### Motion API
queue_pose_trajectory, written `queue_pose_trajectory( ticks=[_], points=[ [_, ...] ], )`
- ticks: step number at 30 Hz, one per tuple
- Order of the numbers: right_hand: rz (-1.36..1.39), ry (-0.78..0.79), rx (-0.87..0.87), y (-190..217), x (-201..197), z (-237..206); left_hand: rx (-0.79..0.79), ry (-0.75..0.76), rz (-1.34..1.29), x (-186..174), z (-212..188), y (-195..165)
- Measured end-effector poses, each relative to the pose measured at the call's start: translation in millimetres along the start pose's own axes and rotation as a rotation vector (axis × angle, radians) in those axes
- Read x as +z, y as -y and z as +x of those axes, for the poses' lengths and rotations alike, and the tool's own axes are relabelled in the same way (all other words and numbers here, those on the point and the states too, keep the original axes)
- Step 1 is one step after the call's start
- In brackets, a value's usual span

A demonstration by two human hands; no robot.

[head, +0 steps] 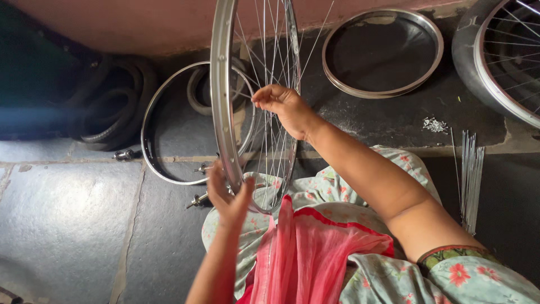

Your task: The person inserts metal spokes into a bicycle wheel rim and hub, threading each spoke through the rim holes and into the hub. The person rotates the wheel to access different spoke positions and continues inserting spokes one at a time.

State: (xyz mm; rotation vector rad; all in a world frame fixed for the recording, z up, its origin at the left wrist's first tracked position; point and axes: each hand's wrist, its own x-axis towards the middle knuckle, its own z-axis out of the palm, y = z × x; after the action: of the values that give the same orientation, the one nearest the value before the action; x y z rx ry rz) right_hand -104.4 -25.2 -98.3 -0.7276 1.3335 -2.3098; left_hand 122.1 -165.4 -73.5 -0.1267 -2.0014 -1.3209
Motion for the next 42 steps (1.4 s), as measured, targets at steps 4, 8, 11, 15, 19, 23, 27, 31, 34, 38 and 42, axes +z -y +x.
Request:
queue_pose_trajectory(
  ticks=[4, 8, 11, 15, 19, 23, 27, 31, 34, 38, 42],
  points=[
    [-0.059, 0.038, 0.048, -7, 16, -12, -0.1, 0.125, -0.108, -10, 79, -36],
    [-0.065, 0.077, 0.088, -7, 32, -21, -0.486, 0.292, -0.27, -14, 112, -56],
    [-0.107, 0.07, 0.039, -5, 28, -36, -0.449, 0.342, -0.408, -15, 101, -52],
    [-0.595, 0.031, -0.25, -21, -16, -81, -0.362, 0.294, -0.438, -21, 62, -45],
    [-0.7, -0.324, -0.01, -52, -112, -133, -0.424, 0.224, -0.349, -26, 29, -42],
    [-0.693, -0.741, 0.145, -49, -236, -207, -0.428, 0.21, -0.394, -34, 25, -34],
    [-0.803, -1.05, 0.167, -24, -317, -276, -0.476, 0.155, -0.386, -43, 31, -32],
    [-0.987, -1.338, 0.242, -10, -347, -317, -0.487, 0.12, -0.468, -46, 38, -37],
    [-1.101, -1.29, 0.179, -11, -355, -319, -0.537, 0.043, -0.418, -48, 42, -39],
    [-1.345, -1.312, 0.08, -15, -367, -309, -0.534, 0.004, -0.433, -49, 37, -33],
    [-1.454, -1.323, 0.146, -19, -383, -308, -0.461, 0.041, -0.549, -54, 34, -18]
  ],
)
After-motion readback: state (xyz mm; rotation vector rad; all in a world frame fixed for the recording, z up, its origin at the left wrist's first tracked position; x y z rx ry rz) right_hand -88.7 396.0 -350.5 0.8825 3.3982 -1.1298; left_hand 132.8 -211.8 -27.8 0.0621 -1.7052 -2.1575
